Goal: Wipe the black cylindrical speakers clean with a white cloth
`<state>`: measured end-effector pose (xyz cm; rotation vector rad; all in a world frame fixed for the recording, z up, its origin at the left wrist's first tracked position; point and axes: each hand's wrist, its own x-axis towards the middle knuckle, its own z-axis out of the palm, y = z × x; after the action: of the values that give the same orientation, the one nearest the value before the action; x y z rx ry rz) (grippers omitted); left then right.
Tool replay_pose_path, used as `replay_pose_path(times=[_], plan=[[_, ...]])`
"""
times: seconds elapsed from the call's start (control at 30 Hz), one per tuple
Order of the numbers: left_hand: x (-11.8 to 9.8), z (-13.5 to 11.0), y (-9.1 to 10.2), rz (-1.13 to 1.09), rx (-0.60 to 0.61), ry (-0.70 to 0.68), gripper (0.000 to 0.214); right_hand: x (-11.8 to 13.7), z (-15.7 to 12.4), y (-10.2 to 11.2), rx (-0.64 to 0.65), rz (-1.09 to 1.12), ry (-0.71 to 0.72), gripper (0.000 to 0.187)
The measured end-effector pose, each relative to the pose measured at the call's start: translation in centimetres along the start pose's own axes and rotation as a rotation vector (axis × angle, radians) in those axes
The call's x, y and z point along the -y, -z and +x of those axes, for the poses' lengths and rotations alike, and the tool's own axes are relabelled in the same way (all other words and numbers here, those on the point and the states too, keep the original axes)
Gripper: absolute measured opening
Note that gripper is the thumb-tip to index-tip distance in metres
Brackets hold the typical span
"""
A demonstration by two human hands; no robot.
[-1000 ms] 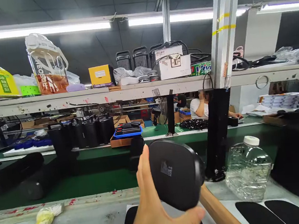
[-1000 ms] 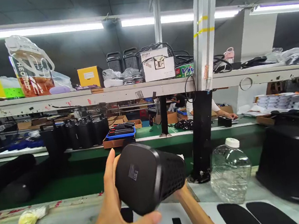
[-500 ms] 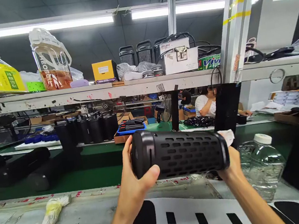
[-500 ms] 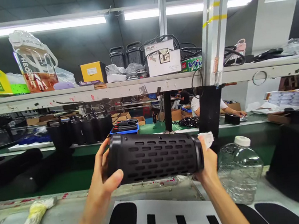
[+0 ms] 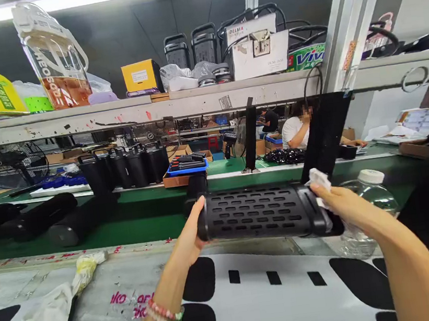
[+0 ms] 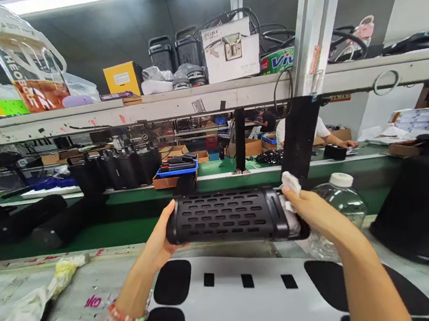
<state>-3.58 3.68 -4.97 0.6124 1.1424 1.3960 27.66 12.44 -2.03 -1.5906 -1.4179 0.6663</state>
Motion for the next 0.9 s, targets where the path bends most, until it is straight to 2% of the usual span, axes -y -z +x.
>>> replay_pose_path(times=[0.17,0.27,0.33,0.4,0.47,0.57,0.7,0.77,0.83,0.9], plan=[[2.8,3.3,1.4,0.066,-0.086,0.129,0.045,-2.3,0.7,-2.1,0.191,-0.289,-0.013,0.033],[3.9,4.3,1.8,0.099,-0.096,0.157,0.045,-2.9,0.8,-3.2,0.241,-0.425,-0.011,0.032],[4.3,4.7,2.0,0.122,-0.087,0.175,0.045,-2.5,0.7,-3.2,0.227,-0.502,-0.019,0.028],[4.6,5.0,2.0,0.141,-0.077,0.194,0.045,-1.6,0.5,-3.1,0.156,-0.558,-0.008,0.025],[4.7,5.3,2.0,0.152,-0.075,0.209,0.046,-0.3,-0.1,-3.4,0.055,-0.586,0.041,0.035],[4.8,5.6,2.0,0.154,-0.085,0.212,0.048,1.3,-2.5,-6.4,0.013,-0.57,0.18,0.05],[5.0,5.5,2.0,0.15,-0.097,0.203,0.049,2.0,-7.5,-13.7,0.167,-0.475,0.521,0.039],[5.1,5.3,2.0,0.133,-0.079,0.173,0.046,2.0,-9.7,-16.5,0.237,-0.392,0.684,0.04],[5.1,5.1,2.0,0.113,-0.045,0.146,0.043,1.9,-11.1,-17.8,0.302,-0.34,0.808,0.044],[5.1,5.0,1.9,0.106,-0.026,0.146,0.045,1.4,-11.4,-17.5,0.338,-0.344,0.857,0.046]])
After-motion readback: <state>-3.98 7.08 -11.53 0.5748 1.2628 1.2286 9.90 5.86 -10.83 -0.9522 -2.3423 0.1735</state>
